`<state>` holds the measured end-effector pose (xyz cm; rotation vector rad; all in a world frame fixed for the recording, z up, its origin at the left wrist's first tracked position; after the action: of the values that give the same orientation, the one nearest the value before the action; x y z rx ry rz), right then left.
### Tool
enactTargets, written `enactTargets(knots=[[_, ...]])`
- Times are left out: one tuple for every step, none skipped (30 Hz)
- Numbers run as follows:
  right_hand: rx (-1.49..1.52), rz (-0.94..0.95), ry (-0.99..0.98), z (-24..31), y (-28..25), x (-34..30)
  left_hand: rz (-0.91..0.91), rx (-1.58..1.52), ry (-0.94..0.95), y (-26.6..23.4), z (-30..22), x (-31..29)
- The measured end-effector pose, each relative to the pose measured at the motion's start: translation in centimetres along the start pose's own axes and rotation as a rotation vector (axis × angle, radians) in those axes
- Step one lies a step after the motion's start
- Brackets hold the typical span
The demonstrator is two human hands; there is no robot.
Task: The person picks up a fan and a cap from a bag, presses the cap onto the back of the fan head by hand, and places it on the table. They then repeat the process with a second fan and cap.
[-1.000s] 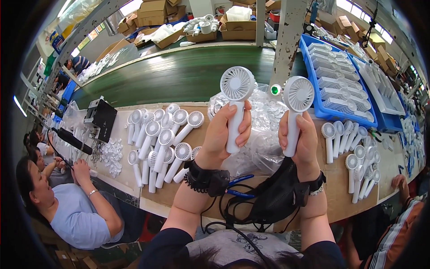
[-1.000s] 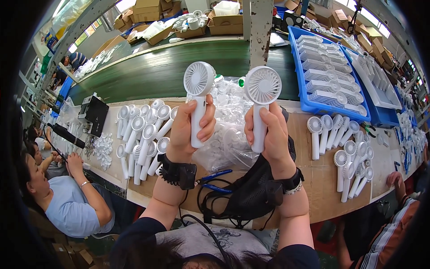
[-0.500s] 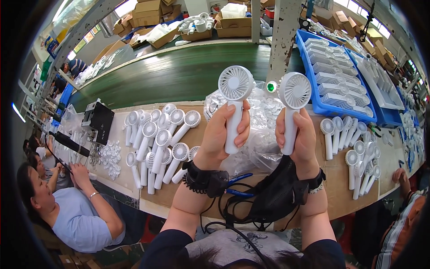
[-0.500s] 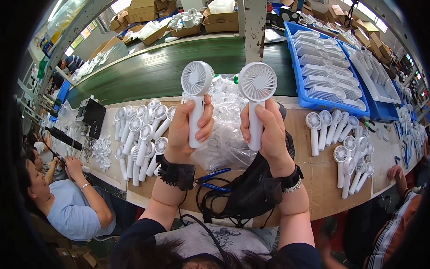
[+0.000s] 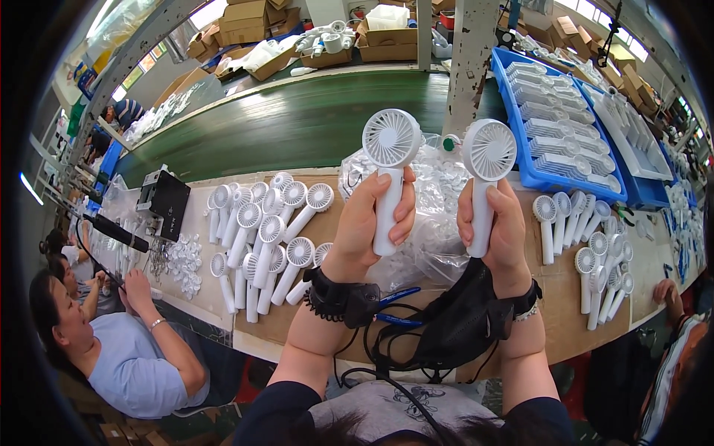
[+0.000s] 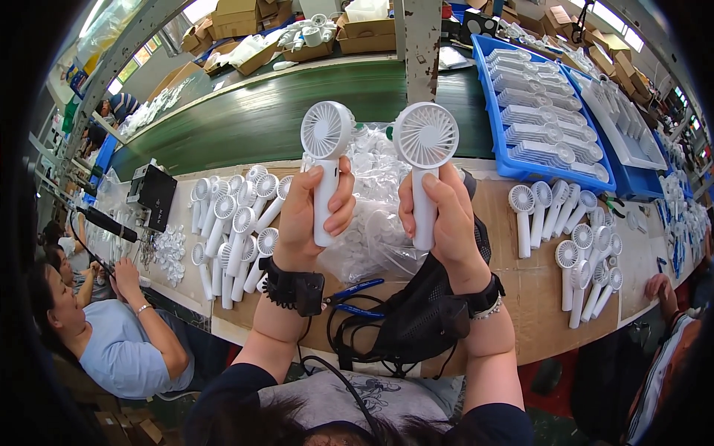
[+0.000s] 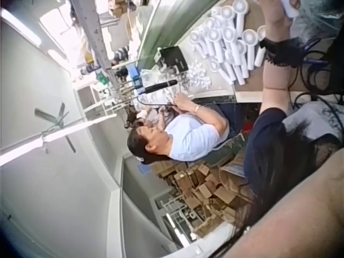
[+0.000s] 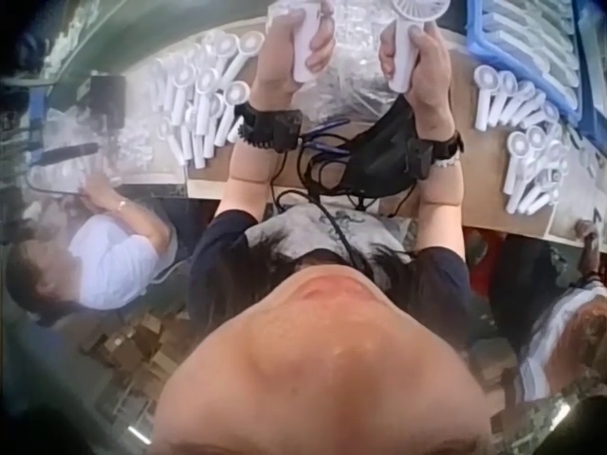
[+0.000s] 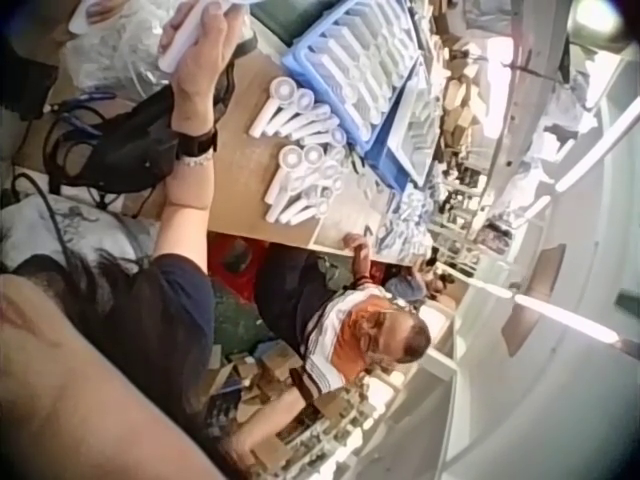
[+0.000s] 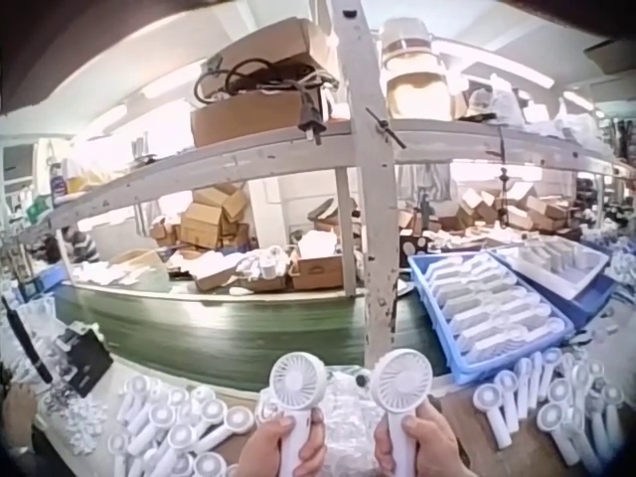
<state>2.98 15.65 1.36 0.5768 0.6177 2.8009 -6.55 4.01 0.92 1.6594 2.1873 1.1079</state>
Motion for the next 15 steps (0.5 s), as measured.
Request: enactTargets(knots=[[0.001, -0.001, 0.003, -0.05, 0.01, 0.00, -0.006, 0.005, -0.001, 0.02, -0.03, -0.03], [0.002, 0.000, 0.004, -0.07, 0.03, 0.00, -0.011, 0.010, -0.001, 0.01, -0.05, -0.07], [0.003, 0.004, 0.008, -0.08, 0.08, -0.01, -0.012, 0.011, -0.001, 0.01, -0.08, -0.11], [0.003, 0.007, 0.012, -0.09, 0.12, -0.01, -0.013, 0.012, -0.002, -0.01, -0.09, -0.16], [0.001, 0.008, 0.014, -0.02, 0.11, -0.03, -0.010, 0.010, -0.005, 0.04, -0.05, -0.10], [-0.001, 0.006, 0.013, 0.01, 0.06, -0.04, -0.008, 0.008, -0.007, 0.10, -0.01, -0.05], [-0.002, 0.013, 0.011, -0.01, 0.05, -0.02, -0.006, 0.007, -0.008, 0.22, 0.03, -0.01], [-0.003, 0.020, 0.009, -0.04, 0.04, 0.02, -0.021, 0.020, -0.007, 0.35, 0.06, 0.03], [-0.004, 0.027, 0.007, -0.04, 0.05, 0.05, -0.037, 0.032, -0.006, 0.46, 0.09, 0.07], [-0.005, 0.025, 0.007, -0.06, 0.09, 0.08, -0.055, 0.044, -0.005, 0.48, 0.13, 0.05], [-0.001, 0.036, 0.013, -0.12, 0.21, 0.16, -0.055, 0.043, -0.006, 0.47, 0.15, 0.04], [0.003, 0.046, 0.019, -0.17, 0.32, 0.23, -0.051, 0.051, -0.011, 0.46, 0.15, 0.02], [0.007, 0.057, 0.025, -0.20, 0.39, 0.25, -0.047, 0.059, -0.016, 0.43, 0.13, 0.00], [0.007, 0.057, 0.025, -0.19, 0.36, 0.21, -0.043, 0.066, -0.021, 0.42, 0.13, 0.00], [0.001, 0.058, 0.027, -0.21, 0.37, 0.22, -0.047, 0.069, -0.018, 0.36, 0.08, -0.07]])
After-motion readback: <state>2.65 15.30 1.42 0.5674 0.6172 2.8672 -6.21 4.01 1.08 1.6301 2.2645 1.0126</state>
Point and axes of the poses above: each hand's wrist, its own x-axis towards the middle knuckle, its own y-axis out of the palm, z = x × y, the point moved 4 cm from there along x, towards the middle knuckle, and after that the axes turned 8 degrees about z, right-handed, at the moved point
